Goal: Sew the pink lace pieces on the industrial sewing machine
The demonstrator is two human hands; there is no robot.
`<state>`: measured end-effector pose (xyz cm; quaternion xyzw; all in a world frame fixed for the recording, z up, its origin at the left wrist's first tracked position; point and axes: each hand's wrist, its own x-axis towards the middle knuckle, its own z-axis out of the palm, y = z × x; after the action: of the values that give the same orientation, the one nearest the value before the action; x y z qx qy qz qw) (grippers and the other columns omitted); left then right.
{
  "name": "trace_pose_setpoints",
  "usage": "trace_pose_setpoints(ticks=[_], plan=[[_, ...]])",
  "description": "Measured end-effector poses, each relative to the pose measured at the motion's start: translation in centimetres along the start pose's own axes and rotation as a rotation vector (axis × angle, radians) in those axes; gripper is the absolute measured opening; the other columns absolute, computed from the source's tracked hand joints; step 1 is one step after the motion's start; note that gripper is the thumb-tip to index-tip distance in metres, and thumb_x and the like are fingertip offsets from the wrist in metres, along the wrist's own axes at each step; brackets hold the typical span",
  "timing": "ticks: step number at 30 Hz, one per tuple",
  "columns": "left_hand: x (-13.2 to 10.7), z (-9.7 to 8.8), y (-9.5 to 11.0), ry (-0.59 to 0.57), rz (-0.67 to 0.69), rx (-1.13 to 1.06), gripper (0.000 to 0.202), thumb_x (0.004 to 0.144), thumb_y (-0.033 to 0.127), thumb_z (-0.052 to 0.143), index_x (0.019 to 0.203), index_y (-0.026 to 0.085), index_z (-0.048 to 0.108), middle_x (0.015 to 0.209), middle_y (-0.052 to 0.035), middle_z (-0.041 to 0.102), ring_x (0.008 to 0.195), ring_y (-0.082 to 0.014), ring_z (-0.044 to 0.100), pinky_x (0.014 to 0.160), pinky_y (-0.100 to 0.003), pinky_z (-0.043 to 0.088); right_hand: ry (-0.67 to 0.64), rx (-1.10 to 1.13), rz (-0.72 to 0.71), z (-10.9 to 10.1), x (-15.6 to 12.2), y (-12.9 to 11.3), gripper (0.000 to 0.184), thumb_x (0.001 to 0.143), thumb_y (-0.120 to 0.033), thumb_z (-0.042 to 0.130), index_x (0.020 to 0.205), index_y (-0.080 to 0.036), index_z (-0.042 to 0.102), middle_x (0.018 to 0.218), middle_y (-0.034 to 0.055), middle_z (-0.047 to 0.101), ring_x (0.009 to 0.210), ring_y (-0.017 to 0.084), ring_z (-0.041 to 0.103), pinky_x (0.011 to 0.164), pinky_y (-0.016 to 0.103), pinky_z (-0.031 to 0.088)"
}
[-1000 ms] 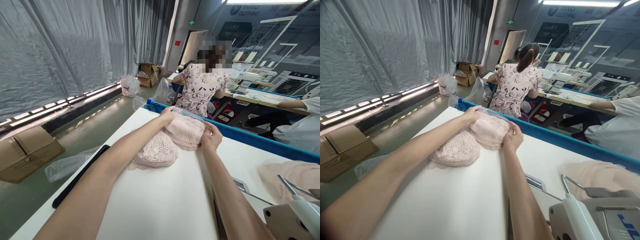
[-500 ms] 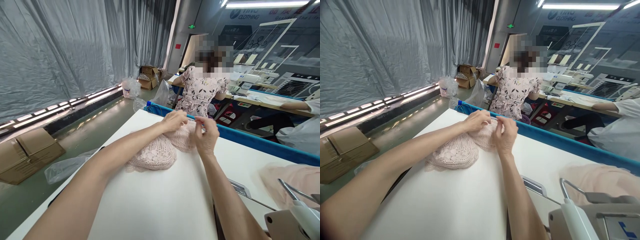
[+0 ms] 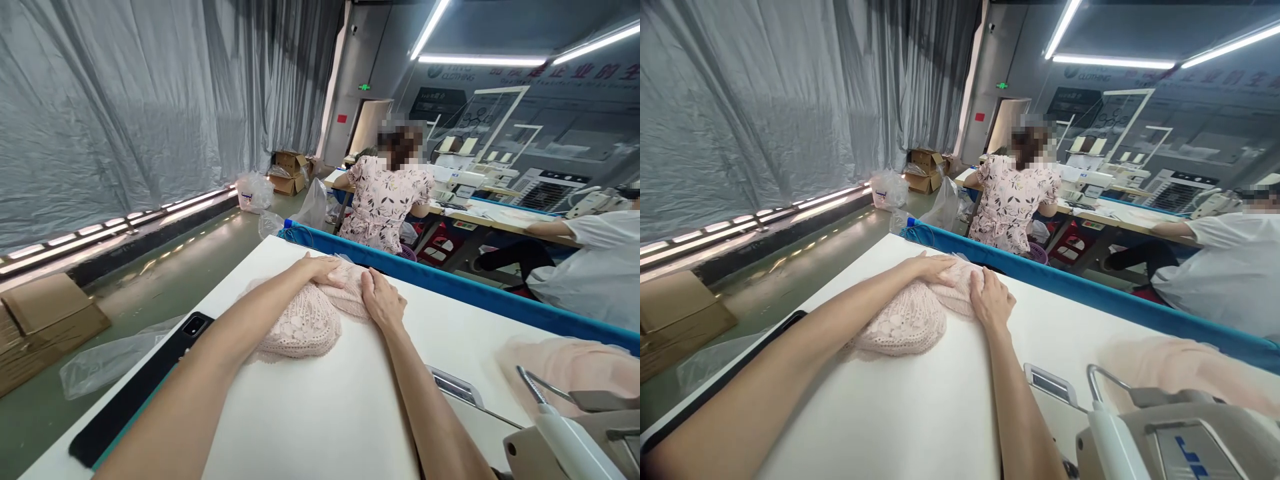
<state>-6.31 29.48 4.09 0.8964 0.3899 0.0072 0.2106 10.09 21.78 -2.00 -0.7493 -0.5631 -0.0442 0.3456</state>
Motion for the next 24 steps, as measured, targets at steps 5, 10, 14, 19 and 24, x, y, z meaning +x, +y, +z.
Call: trace_pose_setpoints(ticks=[5, 10, 14, 19, 24], plan=[[-2.9, -1.7, 1.0, 0.117, 0.003, 0.019, 0.058, 0.086, 0.042, 0.058, 0.136, 0.02, 0.039, 0.148, -0.0124, 0.028, 0.136, -0.0325, 0.025, 0.108, -0.059, 0.02, 0.213, 0.182, -0.056, -1.3, -1.0, -0.6, 0.03, 0.09, -0.033, 0.056, 0.117, -0.018, 0.055, 0.123, 0.0075, 0.055, 0.107, 0.024, 0.056, 0.089, 0.047, 0.047], [-9.6, -3.6, 2.3, 0.161, 0.063, 0.084, 0.019, 0.087, 0.022, 0.058, 0.102, 0.013, 0.063, 0.108, -0.0067, 0.064, 0.105, -0.0195, 0.057, 0.093, -0.039, 0.043, -0.002, 0.422, -0.56, -3.2, -3.9, -3.4, 0.021, 0.092, -0.035, 0.054, 0.096, -0.016, 0.061, 0.093, 0.0019, 0.065, 0.081, 0.015, 0.063, 0.073, 0.035, 0.052], [-14.8, -1.6, 3.5, 0.167, 0.098, 0.105, 0.01, 0.081, 0.02, 0.061, 0.088, 0.021, 0.069, 0.085, 0.0016, 0.068, 0.086, -0.0147, 0.062, 0.074, -0.022, 0.042, -0.144, 0.484, -0.786, -4.3, -6.7, -5.1, 0.018, 0.093, -0.03, 0.048, 0.092, -0.019, 0.062, 0.092, 0.0035, 0.066, 0.083, 0.016, 0.064, 0.07, 0.033, 0.054], [-17.2, 1.7, 4.8, 0.204, 0.059, 0.135, 0.025, 0.071, 0.036, 0.071, 0.091, 0.021, 0.067, 0.092, -0.0027, 0.064, 0.09, -0.0211, 0.059, 0.075, -0.027, 0.041, -0.172, 0.492, -0.796, -4.9, -8.9, -4.6, 0.036, 0.083, -0.009, 0.032, 0.102, -0.024, 0.058, 0.105, 0.0077, 0.063, 0.091, 0.019, 0.065, 0.071, 0.034, 0.057], [-16.9, 3.0, 4.8, 0.294, -0.005, 0.136, 0.012, 0.078, 0.014, 0.052, 0.079, 0.016, 0.063, 0.09, -0.0051, 0.063, 0.086, -0.0199, 0.057, 0.073, -0.028, 0.04, -0.17, 0.45, -0.742, -4.6, -9.5, -4.2, 0.021, 0.087, -0.017, 0.041, 0.103, -0.025, 0.052, 0.1, 0.0064, 0.063, 0.077, 0.018, 0.066, 0.061, 0.029, 0.057]])
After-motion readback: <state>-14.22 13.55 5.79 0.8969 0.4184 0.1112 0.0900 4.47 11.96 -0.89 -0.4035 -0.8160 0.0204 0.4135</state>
